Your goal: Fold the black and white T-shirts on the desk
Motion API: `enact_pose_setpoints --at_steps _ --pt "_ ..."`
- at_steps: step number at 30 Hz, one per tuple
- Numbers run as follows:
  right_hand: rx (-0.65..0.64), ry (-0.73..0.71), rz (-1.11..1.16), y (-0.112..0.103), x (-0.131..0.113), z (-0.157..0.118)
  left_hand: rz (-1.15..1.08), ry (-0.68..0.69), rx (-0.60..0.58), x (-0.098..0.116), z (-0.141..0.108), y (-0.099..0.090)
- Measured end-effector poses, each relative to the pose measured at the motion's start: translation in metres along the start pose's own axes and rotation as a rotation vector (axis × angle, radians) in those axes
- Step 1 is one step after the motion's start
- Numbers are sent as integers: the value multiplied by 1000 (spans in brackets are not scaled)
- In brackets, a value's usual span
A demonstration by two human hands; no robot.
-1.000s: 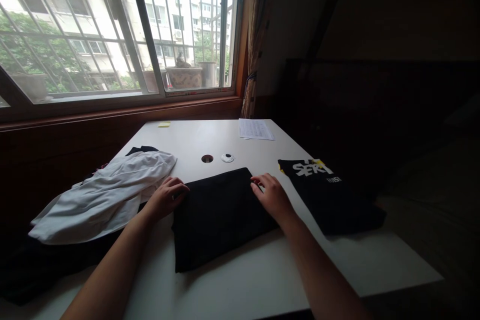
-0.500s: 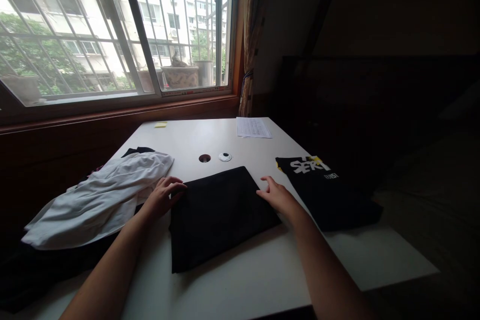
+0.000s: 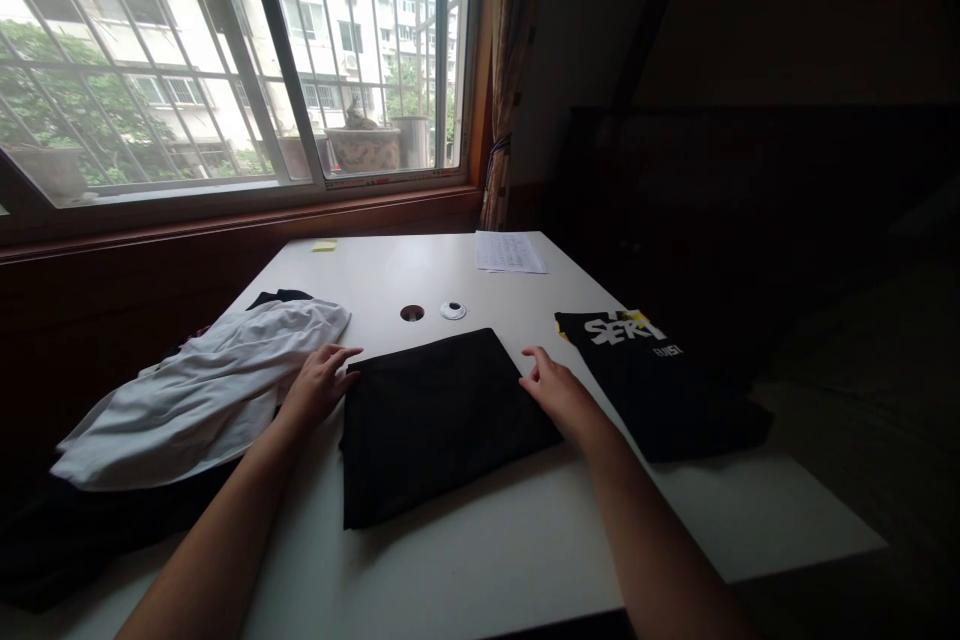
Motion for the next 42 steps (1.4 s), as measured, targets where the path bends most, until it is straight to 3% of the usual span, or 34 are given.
enact_pose_setpoints --at_steps 5,11,19,27,33,42 --pt "98 17 -87 -6 3 2 66 14 7 2 1 -4" --pt "72 -7 -60 -2 -5 0 152 -13 -13 11 4 -13" --pt "17 -16 -74 3 -7 -1 -66 -189 -147 14 3 -4" --pt "11 -16 -79 6 -3 3 -268 -258 -166 6 -1 4" --pt "47 -36 -54 3 -3 5 -371 -305 -97 -4 -5 5" --pt "385 -165 -22 -24 -18 -6 -265 -361 175 0 0 -20"
Point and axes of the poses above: each hand's wrist, its own z-axis towards the middle knuckle, its own y-axis out of the palm, x = y × z, the point moved 10 cm from there along z, towards the middle knuckle, and after that the axes turned 14 degrees about y, right-handed, at the moved point
